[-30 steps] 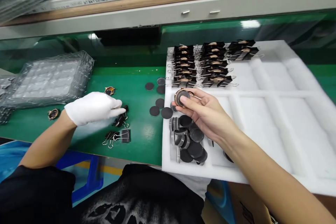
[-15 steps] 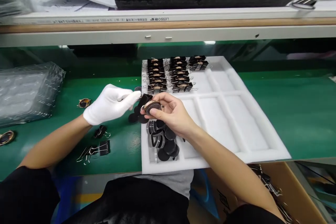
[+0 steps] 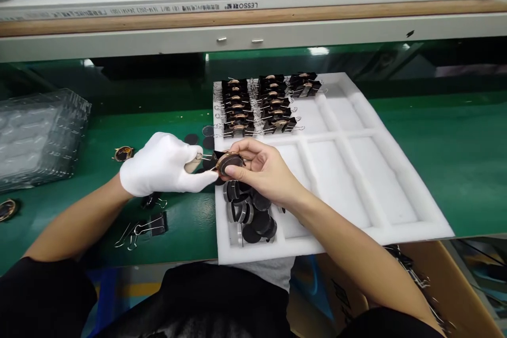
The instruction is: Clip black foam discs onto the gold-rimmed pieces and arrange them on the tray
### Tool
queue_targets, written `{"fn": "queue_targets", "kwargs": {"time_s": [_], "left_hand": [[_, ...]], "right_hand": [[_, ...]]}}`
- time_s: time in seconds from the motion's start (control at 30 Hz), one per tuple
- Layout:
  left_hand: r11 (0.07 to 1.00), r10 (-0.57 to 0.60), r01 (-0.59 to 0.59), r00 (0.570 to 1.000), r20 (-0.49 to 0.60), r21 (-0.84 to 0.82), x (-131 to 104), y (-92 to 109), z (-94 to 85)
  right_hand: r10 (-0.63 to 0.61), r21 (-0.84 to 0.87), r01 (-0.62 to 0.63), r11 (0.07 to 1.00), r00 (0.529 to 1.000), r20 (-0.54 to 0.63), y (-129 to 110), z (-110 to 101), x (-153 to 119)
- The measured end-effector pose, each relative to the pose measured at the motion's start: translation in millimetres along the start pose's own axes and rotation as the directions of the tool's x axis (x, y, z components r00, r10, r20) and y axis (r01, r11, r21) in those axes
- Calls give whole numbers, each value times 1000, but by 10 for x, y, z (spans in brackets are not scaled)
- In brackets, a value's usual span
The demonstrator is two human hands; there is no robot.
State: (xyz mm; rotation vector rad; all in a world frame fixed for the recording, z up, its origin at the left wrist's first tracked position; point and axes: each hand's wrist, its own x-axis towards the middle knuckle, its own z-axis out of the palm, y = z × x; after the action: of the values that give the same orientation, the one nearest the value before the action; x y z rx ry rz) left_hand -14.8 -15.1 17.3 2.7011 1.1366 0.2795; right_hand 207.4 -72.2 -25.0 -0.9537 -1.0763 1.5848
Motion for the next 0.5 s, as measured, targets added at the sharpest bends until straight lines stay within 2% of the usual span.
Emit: {"fn": "queue_targets", "kwargs": {"time_s": [0.1, 0.2, 0.3, 0.37, 0.5], "left_hand": [[996, -6, 2, 999, -42, -92, 8, -71, 42], [964, -13, -6, 998, -68, -264, 7, -108, 45], [919, 48, -79, 995, -90, -386, -1, -90, 54], [901, 120, -163, 984, -130, -402, -6, -72, 90], [896, 235, -306, 942, -240, -322, -10, -73, 202]], "right_hand": [[-32, -37, 31, 999, 999, -36, -47, -30, 6], [-82, -146, 67, 987, 992, -97, -95, -111, 30], [-99, -216, 71, 974, 988, -123, -121, -183, 62], [-90, -230, 62, 971, 990, -111, -126, -202, 74], [-92, -236, 75, 969, 994, -61, -125, -191, 65]]}}
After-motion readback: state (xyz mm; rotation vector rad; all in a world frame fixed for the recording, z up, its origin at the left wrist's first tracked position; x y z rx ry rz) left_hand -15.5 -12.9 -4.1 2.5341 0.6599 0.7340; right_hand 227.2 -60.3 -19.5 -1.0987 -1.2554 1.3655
